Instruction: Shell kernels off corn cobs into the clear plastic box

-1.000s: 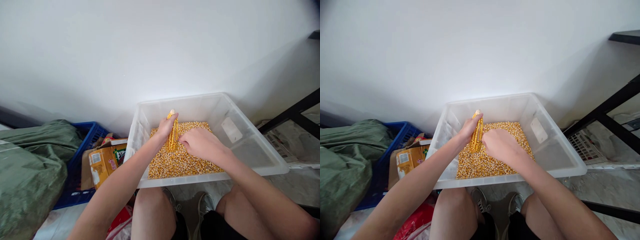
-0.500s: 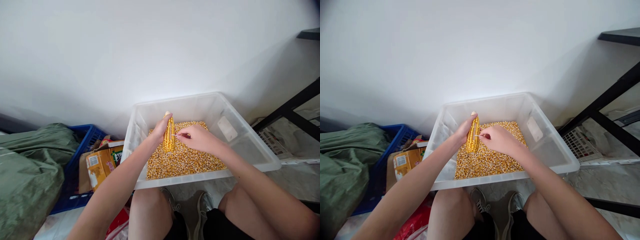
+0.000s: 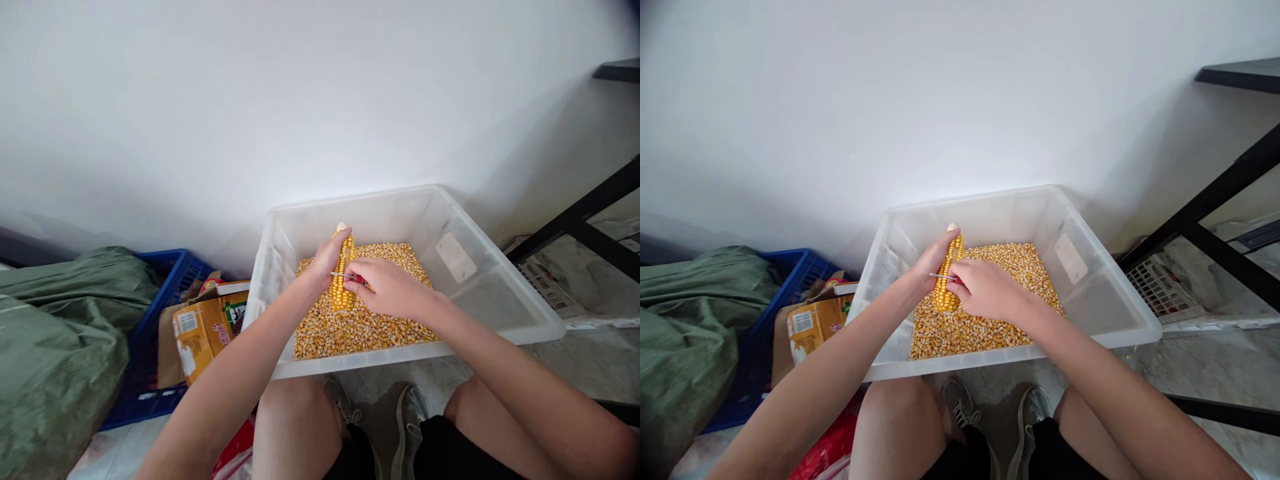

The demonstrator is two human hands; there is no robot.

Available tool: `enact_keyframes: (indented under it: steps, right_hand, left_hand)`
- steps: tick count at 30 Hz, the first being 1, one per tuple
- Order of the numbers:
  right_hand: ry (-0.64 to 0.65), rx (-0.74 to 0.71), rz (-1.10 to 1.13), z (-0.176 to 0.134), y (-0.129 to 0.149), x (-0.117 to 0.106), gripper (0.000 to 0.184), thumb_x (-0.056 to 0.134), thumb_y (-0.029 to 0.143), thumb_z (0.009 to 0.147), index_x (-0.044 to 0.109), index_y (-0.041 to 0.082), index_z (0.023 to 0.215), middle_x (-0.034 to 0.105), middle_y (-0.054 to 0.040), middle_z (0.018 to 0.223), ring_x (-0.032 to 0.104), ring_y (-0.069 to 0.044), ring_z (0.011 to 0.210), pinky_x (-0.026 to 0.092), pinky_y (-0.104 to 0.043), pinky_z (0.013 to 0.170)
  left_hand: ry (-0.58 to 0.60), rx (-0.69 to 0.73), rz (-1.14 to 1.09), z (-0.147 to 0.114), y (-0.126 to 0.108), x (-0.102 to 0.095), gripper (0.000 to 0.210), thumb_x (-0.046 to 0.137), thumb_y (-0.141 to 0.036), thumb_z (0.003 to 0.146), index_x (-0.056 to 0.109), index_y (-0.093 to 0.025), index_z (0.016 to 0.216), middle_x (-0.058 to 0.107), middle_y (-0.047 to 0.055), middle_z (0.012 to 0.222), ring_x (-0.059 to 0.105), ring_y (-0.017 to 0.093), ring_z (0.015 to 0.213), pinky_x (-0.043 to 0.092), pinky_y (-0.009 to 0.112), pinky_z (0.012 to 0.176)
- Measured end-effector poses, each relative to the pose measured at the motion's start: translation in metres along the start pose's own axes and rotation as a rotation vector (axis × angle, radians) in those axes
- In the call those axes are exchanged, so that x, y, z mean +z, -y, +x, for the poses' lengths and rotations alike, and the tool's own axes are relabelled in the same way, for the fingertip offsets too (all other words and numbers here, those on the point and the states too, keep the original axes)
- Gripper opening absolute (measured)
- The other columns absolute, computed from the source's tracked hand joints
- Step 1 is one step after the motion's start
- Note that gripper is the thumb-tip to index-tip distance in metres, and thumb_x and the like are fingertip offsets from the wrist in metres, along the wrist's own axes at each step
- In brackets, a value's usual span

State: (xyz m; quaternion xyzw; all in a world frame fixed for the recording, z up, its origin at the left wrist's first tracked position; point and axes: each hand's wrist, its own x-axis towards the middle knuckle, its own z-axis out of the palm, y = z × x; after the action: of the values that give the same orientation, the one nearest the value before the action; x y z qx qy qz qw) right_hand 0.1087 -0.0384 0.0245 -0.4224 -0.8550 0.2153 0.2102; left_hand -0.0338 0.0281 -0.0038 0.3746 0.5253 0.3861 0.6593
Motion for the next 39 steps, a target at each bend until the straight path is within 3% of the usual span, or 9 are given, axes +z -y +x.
enact_keyframes:
  steps: [5, 11, 16, 21, 24, 28, 31, 35, 39]
  right_hand:
    - [0.005, -0.021, -0.003, -0.002, 0.003, 0.002, 0.005, 0.051, 0.016, 0.081, 0.055, 0.02, 0.079, 0.062, -0.0003, 0.077, 0.051, -0.014, 0.071, 0.034, -0.029, 0.066]
    - [0.056, 0.054, -0.013, 0.004, -0.003, 0.003, 0.016, 0.055, 0.032, 0.09, 0.063, 0.021, 0.083, 0.066, -0.0021, 0.083, 0.056, -0.015, 0.076, 0.035, -0.03, 0.068]
    - [-0.004, -0.022, -0.325, 0.003, 0.002, 0.007, 0.023, 0.044, 0.026, 0.097, 0.061, 0.017, 0.085, 0.063, -0.0066, 0.092, 0.054, -0.015, 0.068, 0.029, -0.032, 0.059]
    - [-0.109, 0.01, -0.577, 0.0, 0.013, 0.013, 0.024, 0.036, 0.02, 0.099, 0.06, 0.015, 0.099, 0.061, -0.0095, 0.099, 0.052, -0.016, 0.06, 0.02, -0.035, 0.052]
    - [-0.159, 0.078, -0.534, 0.0, 0.015, 0.014, 0.025, 0.036, 0.022, 0.1, 0.06, 0.015, 0.098, 0.061, -0.009, 0.099, 0.055, -0.017, 0.064, 0.025, -0.035, 0.053]
    - [-0.236, 0.198, -0.309, 0.002, 0.012, 0.016, 0.02, 0.043, 0.026, 0.099, 0.059, 0.017, 0.09, 0.063, -0.0055, 0.091, 0.058, -0.017, 0.075, 0.033, -0.032, 0.062]
    - [-0.269, 0.269, -0.196, 0.003, 0.005, 0.014, 0.021, 0.043, 0.026, 0.097, 0.056, 0.019, 0.082, 0.064, -0.0044, 0.086, 0.056, -0.016, 0.074, 0.034, -0.031, 0.066]
    - [-0.256, 0.395, -0.193, 0.002, -0.009, 0.002, 0.04, 0.038, 0.041, 0.1, 0.054, 0.02, 0.07, 0.063, -0.006, 0.075, 0.052, -0.016, 0.067, 0.029, -0.031, 0.062]
    - [-0.244, 0.39, -0.077, 0.0, -0.019, -0.012, 0.042, 0.032, 0.043, 0.102, 0.065, 0.02, 0.09, 0.065, -0.0038, 0.073, 0.052, -0.016, 0.061, 0.028, -0.029, 0.058]
  left_hand:
    - [-0.066, -0.069, -0.009, -0.002, -0.001, 0.001, 0.043, 0.068, -0.06, 0.075, 0.059, -0.018, 0.077, 0.056, 0.003, 0.056, 0.055, 0.018, 0.049, 0.045, 0.034, 0.052]
    - [-0.079, -0.061, 0.012, 0.0, -0.001, -0.001, 0.043, 0.069, -0.06, 0.073, 0.059, -0.018, 0.076, 0.053, 0.003, 0.053, 0.055, 0.019, 0.047, 0.045, 0.035, 0.051]
    - [-0.138, -0.004, 0.01, 0.003, -0.001, -0.001, 0.043, 0.07, -0.059, 0.073, 0.06, -0.018, 0.077, 0.054, 0.003, 0.054, 0.054, 0.017, 0.049, 0.042, 0.032, 0.049]
    - [-0.279, 0.115, -0.177, 0.001, -0.005, 0.002, 0.043, 0.066, -0.06, 0.075, 0.058, -0.018, 0.078, 0.055, 0.003, 0.057, 0.059, 0.019, 0.055, 0.046, 0.032, 0.054]
    - [-0.305, 0.199, -0.289, -0.002, -0.006, 0.005, 0.046, 0.063, -0.063, 0.075, 0.056, -0.018, 0.077, 0.058, 0.005, 0.061, 0.062, 0.019, 0.059, 0.049, 0.031, 0.057]
    - [-0.345, 0.287, -0.333, -0.004, -0.007, 0.007, 0.045, 0.062, -0.062, 0.075, 0.054, -0.018, 0.081, 0.058, 0.003, 0.061, 0.064, 0.019, 0.059, 0.051, 0.029, 0.056]
    - [-0.331, 0.255, -0.292, -0.002, -0.007, 0.005, 0.046, 0.063, -0.062, 0.074, 0.054, -0.018, 0.082, 0.059, 0.003, 0.061, 0.064, 0.019, 0.058, 0.051, 0.029, 0.056]
    - [-0.23, 0.19, -0.189, 0.002, -0.008, 0.0, 0.047, 0.066, -0.061, 0.074, 0.055, -0.017, 0.087, 0.061, 0.003, 0.063, 0.063, 0.018, 0.056, 0.051, 0.029, 0.056]
    - [-0.058, 0.115, -0.082, -0.001, -0.009, 0.002, 0.048, 0.067, -0.061, 0.074, 0.056, -0.018, 0.091, 0.061, 0.003, 0.064, 0.063, 0.018, 0.055, 0.052, 0.03, 0.055]
